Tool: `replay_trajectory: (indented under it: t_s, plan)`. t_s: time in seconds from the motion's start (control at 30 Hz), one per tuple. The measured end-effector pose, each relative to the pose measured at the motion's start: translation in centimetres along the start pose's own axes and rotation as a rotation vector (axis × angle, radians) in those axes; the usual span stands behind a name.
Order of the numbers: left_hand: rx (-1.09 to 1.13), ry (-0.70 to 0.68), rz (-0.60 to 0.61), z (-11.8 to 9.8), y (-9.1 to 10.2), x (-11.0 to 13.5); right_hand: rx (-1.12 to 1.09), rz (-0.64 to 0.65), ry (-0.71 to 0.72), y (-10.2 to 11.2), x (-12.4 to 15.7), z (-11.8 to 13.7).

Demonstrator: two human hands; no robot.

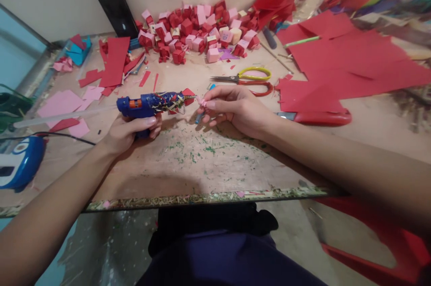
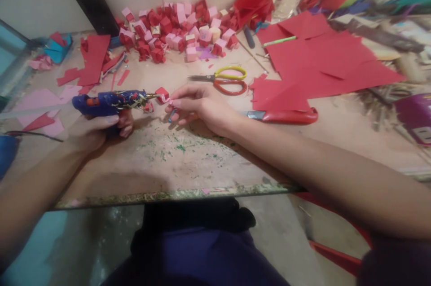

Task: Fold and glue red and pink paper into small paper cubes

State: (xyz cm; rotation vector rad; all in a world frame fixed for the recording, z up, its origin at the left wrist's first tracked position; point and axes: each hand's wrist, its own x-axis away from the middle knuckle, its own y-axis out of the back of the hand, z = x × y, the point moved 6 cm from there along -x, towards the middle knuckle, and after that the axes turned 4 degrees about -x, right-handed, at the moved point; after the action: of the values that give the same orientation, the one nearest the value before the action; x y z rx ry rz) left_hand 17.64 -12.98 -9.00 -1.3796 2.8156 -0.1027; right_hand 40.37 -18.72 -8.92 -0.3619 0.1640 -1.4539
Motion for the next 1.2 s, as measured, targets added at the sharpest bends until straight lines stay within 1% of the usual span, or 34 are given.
replay_trajectory:
  t_s: [0.13, 0.3, 0.37, 0.4, 0.47, 0.5, 0.63, 0.7, 0.77, 0.83, 0.93, 1.03, 1.13, 1.2]
  plan:
    - [-0.021, 0.003, -0.009, 0.0, 0.0, -0.1, -0.023, 0.007, 0.005, 0.0, -0.1, 0.0]
    - [-0.048, -0.004, -0.08, -0.5, 0.0, 0.2, -0.041, 0.024, 0.001, 0.0, -0.1, 0.1]
    - [-0.096, 0.032, -0.113, -0.6, 0.5, 0.6, -0.054, 0.029, -0.006, 0.0, 0.0, 0.2]
    - [-0.144, 0.041, -0.148, -0.8, 1.2, 0.8, -0.065, 0.028, -0.009, 0.0, 0.0, 0.3]
    - [-0.313, -0.036, -0.19, -2.2, 2.8, 1.1, -0.093, 0.021, -0.002, 0.2, -0.1, 0.6]
    - [-0.433, -0.075, -0.205, -3.1, 3.8, 1.3, -0.109, 0.013, 0.009, 0.3, -0.1, 0.9]
    - [-0.993, -0.145, -0.27, -6.7, 7.8, 2.3, -0.153, -0.03, 0.064, 0.9, -0.3, 1.9]
    - [-1.229, -0.121, -0.226, -7.5, 9.1, 3.1, -0.156, -0.041, 0.088, 1.1, -0.4, 2.3]
    - [-1.342, -0.097, -0.18, -7.5, 10.0, 4.3, -0.146, -0.041, 0.098, 1.1, -0.4, 2.4]
    - [-1.38, -0.031, -0.172, -6.8, 10.9, 5.5, -0.124, -0.032, 0.099, 1.1, -0.5, 2.4]
    - [-1.367, 0.114, -0.161, -4.9, 11.8, 7.1, -0.096, -0.011, 0.097, 0.9, -0.5, 2.3]
    - [-1.353, 0.187, -0.134, -3.9, 12.3, 8.1, -0.086, 0.007, 0.079, 0.8, -0.5, 2.1]
    - [-1.355, 0.198, -0.104, -4.5, 12.2, 8.3, -0.076, -0.018, 0.05, 1.0, -0.5, 1.9]
    - [-1.381, 0.142, -0.119, -5.8, 11.4, 7.9, -0.073, -0.05, 0.043, 1.1, -0.5, 1.9]
